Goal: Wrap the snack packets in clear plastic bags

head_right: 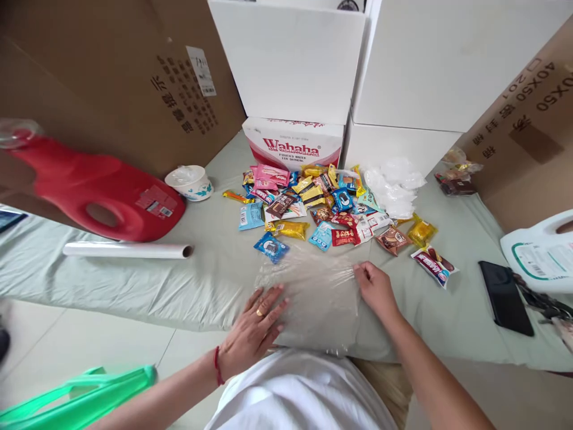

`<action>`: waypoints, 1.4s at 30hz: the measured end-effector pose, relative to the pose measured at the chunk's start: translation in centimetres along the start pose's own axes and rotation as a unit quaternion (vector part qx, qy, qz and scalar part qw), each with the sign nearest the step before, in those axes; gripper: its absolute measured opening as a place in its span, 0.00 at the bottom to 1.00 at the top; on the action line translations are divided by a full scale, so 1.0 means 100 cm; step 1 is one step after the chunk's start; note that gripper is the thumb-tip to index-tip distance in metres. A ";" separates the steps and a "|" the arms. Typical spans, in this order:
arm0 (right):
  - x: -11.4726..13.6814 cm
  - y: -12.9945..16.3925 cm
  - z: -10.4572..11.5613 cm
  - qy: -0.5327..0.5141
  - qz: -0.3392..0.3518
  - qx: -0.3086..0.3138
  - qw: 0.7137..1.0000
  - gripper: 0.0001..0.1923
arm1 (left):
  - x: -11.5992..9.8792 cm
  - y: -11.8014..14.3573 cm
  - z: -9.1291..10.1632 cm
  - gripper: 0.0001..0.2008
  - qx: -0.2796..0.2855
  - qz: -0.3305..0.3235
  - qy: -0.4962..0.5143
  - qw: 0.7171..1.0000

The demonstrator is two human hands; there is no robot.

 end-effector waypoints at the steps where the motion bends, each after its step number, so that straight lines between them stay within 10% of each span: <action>1: -0.001 -0.005 0.004 0.025 0.002 -0.001 1.000 0.23 | -0.001 0.001 0.006 0.22 -0.020 0.010 0.016 1.000; 6: 0.008 -0.025 0.011 0.078 0.020 0.058 0.995 0.23 | -0.011 -0.039 0.036 0.08 -0.120 0.042 0.102 0.987; 11: 0.008 -0.039 0.022 0.128 0.075 0.127 0.981 0.22 | 0.009 -0.096 0.006 0.13 -0.031 0.032 0.077 0.996; 18: 0.022 -0.075 0.076 0.407 0.073 -0.050 0.909 0.18 | 0.030 -0.102 -0.036 0.21 0.025 0.093 0.024 0.995; 22: 0.062 -0.094 0.046 0.418 0.252 0.080 0.869 0.15 | 0.026 -0.100 -0.037 0.22 0.051 0.062 0.033 0.996; 27: 0.071 -0.103 0.007 0.504 0.251 0.144 0.814 0.27 | 0.030 -0.108 -0.037 0.22 0.052 0.050 0.043 0.997; 35: 0.089 -0.098 0.064 0.350 0.235 -0.015 0.907 0.21 | 0.038 -0.117 -0.040 0.23 0.053 0.079 0.050 0.994; 38: 0.099 -0.121 0.071 0.348 0.262 -0.090 0.896 0.21 | 0.038 -0.116 -0.039 0.23 0.058 0.076 0.053 0.994; 42: 0.084 -0.150 0.040 0.441 0.303 -0.008 0.845 0.23 | 0.039 -0.115 -0.040 0.23 0.056 0.073 0.056 0.994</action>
Point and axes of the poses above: each hand's wrist, its own y-axis away from the middle knuckle, its own z-axis out of the back of the hand, x = y × z, the point moved 2 cm from there along -y, towards the middle knuckle, and after that the axes turned 5 degrees about y, right-handed, at the moved point
